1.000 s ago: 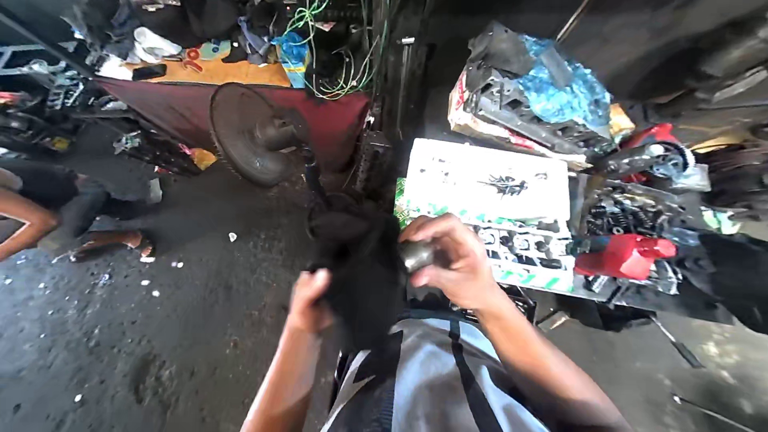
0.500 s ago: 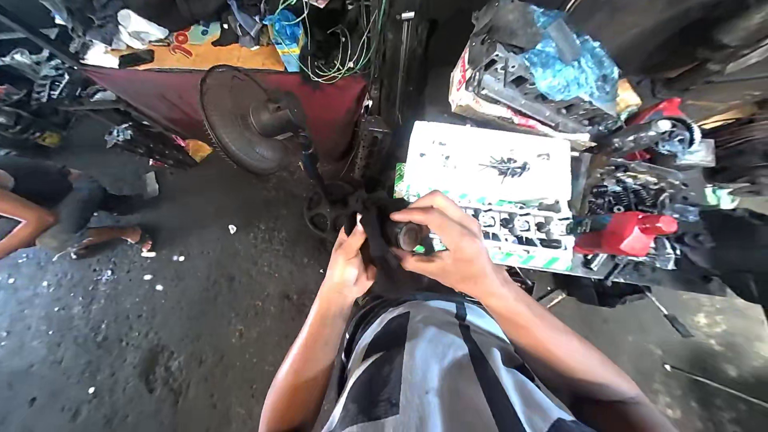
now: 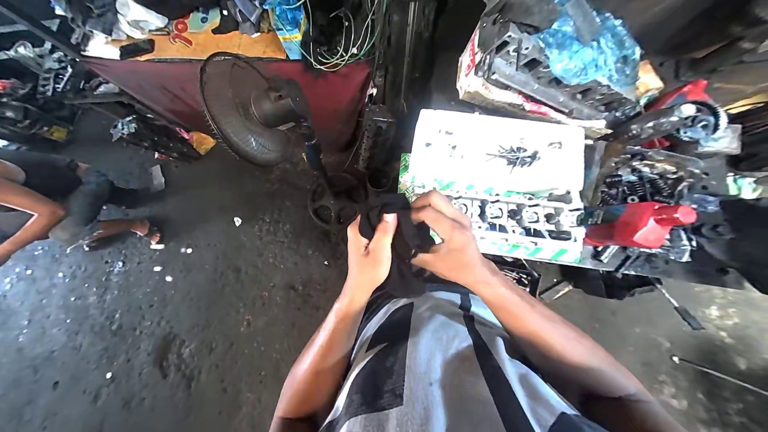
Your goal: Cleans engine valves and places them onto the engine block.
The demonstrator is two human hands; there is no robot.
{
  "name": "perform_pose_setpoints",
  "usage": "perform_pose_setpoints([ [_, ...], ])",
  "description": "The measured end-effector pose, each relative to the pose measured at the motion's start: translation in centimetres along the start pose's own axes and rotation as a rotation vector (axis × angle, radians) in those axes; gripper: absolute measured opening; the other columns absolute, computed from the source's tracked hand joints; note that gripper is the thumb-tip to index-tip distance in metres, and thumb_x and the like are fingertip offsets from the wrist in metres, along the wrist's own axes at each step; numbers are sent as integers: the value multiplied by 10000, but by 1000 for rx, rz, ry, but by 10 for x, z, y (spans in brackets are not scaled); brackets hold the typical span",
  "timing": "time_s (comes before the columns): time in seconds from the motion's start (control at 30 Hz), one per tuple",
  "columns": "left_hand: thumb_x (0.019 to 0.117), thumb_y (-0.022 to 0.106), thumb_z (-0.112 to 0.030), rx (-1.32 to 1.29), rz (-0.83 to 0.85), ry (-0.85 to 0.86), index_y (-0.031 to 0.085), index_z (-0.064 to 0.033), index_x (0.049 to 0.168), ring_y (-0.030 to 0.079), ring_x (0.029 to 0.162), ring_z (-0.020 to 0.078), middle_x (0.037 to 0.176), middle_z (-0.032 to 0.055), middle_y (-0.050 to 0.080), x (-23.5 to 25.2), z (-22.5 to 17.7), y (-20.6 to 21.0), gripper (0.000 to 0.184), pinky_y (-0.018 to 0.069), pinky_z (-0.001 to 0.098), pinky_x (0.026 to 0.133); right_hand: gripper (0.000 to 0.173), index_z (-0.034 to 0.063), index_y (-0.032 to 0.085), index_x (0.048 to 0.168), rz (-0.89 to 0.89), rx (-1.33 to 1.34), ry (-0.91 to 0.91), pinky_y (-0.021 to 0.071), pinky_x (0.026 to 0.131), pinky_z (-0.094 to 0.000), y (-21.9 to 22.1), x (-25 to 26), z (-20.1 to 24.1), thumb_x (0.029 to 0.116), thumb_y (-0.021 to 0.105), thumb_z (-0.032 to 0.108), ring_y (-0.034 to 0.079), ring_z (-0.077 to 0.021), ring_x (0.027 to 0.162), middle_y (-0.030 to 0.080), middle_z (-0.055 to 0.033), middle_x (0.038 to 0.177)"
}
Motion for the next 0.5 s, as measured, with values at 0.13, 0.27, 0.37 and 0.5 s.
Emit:
perform_pose_setpoints([
  [0.13,1081,429,-125,-468,41,-290,589,-63,1154,740,879,144,945,66,752,-3,32,0,187,628,341,830,371,40,726,1141,-34,430,163,594,926,-324,-11,-6,-15,820,857,170,651,-135,1061,668,-49,1131],
  [0.27,1076,440,-296,-636,182,-479,606,-160,1192,734,967,143,1029,36,757,-18,39,3,244,623,352,854,431,69,687,1212,-64,355,166,586,960,-367,-26,-7,-19,826,854,163,663,-166,1095,694,-55,1157],
  [0.37,1035,476,-83,-315,278,-274,525,-103,1282,700,1019,80,1087,-25,725,-15,15,13,253,590,324,936,282,39,709,1114,-3,-72,-6,528,982,-348,-22,-7,-2,870,795,151,621,-196,1124,694,-88,1125],
  [0.5,955,628,-55,105,257,99,568,58,1225,681,976,22,1048,16,710,-4,-6,24,298,583,264,930,171,37,699,1027,-35,-385,-91,512,911,-358,-13,-11,13,877,733,112,596,-264,1038,650,-136,1049],
])
Point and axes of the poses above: each hand's wrist, its own x-axis towards the middle knuckle, its own y-axis out of the palm, z = x × y, the point moved 9 cm from there along x, towards the middle knuckle
